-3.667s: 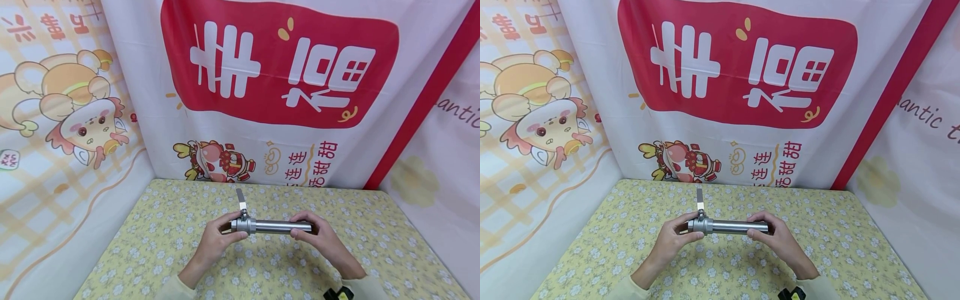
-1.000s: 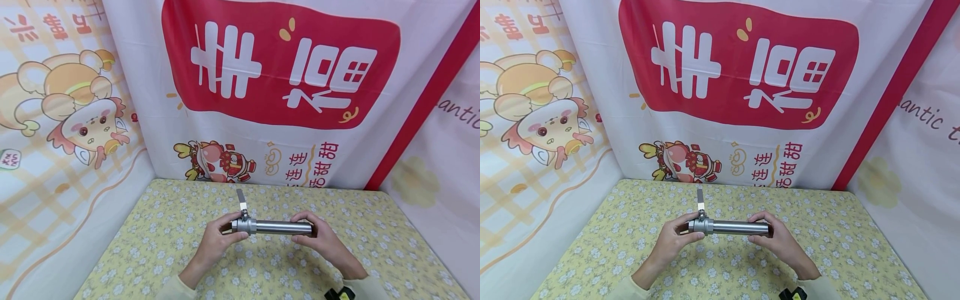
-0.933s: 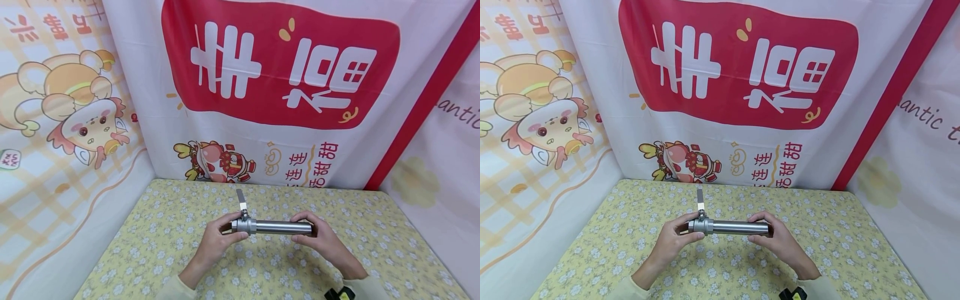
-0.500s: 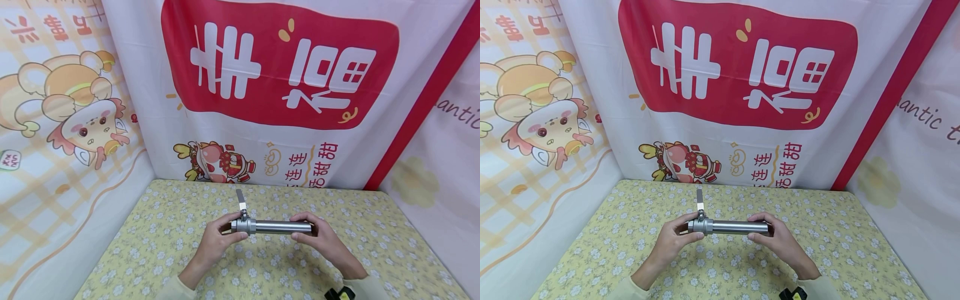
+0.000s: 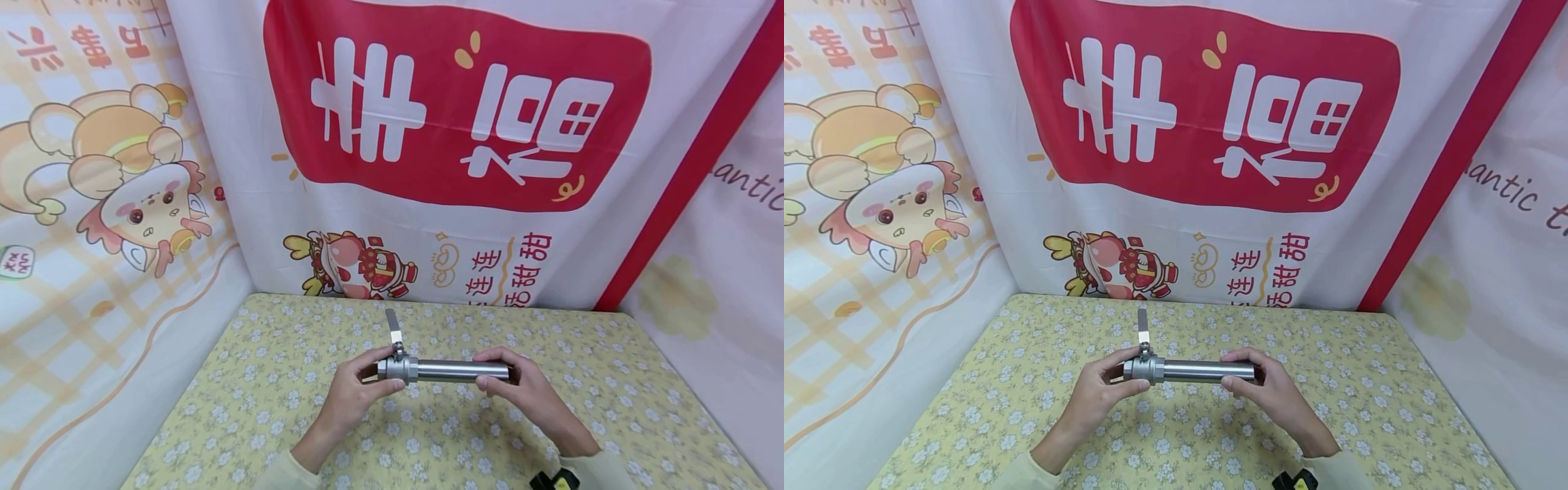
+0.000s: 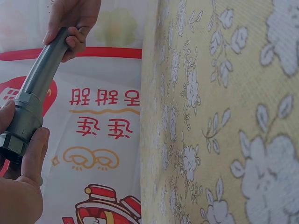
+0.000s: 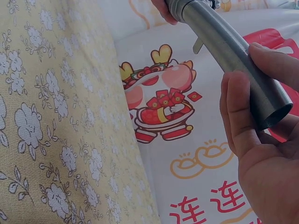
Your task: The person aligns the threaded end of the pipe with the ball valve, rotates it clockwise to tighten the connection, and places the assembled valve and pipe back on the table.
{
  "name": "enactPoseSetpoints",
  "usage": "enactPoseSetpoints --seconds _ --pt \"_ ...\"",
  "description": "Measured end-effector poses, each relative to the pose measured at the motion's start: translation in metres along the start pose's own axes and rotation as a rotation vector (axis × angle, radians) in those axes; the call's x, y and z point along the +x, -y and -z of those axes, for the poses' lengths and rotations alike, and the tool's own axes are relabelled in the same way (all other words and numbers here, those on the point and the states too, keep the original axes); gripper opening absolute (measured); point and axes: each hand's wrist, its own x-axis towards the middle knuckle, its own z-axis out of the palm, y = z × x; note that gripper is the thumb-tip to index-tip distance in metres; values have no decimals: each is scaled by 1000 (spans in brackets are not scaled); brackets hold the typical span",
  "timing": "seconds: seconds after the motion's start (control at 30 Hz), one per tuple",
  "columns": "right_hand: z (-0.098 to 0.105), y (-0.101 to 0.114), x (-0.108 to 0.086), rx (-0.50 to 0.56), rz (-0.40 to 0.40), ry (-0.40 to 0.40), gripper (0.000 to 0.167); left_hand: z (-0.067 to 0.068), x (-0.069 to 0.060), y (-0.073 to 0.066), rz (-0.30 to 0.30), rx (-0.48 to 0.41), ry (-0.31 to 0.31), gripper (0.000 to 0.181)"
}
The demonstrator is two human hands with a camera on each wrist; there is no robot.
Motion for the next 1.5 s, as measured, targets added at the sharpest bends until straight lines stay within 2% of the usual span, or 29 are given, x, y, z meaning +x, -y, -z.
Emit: enactPoseSetpoints --seconds 0.53,0.83,1.0,1.5 --pt "-4 1 -1 5 -13 -79 40 0 0 1 -7 2 0 58" --pt "-3 -2 1 21 63 -40 36 0 0 2 -4 6 -9 58" --pt "-2 -5 1 -5 85 0 42 0 1 3 6 8 -15 59" --pt "-2 -3 0 -8 25 -23 46 0 0 1 16 6 -17 59"
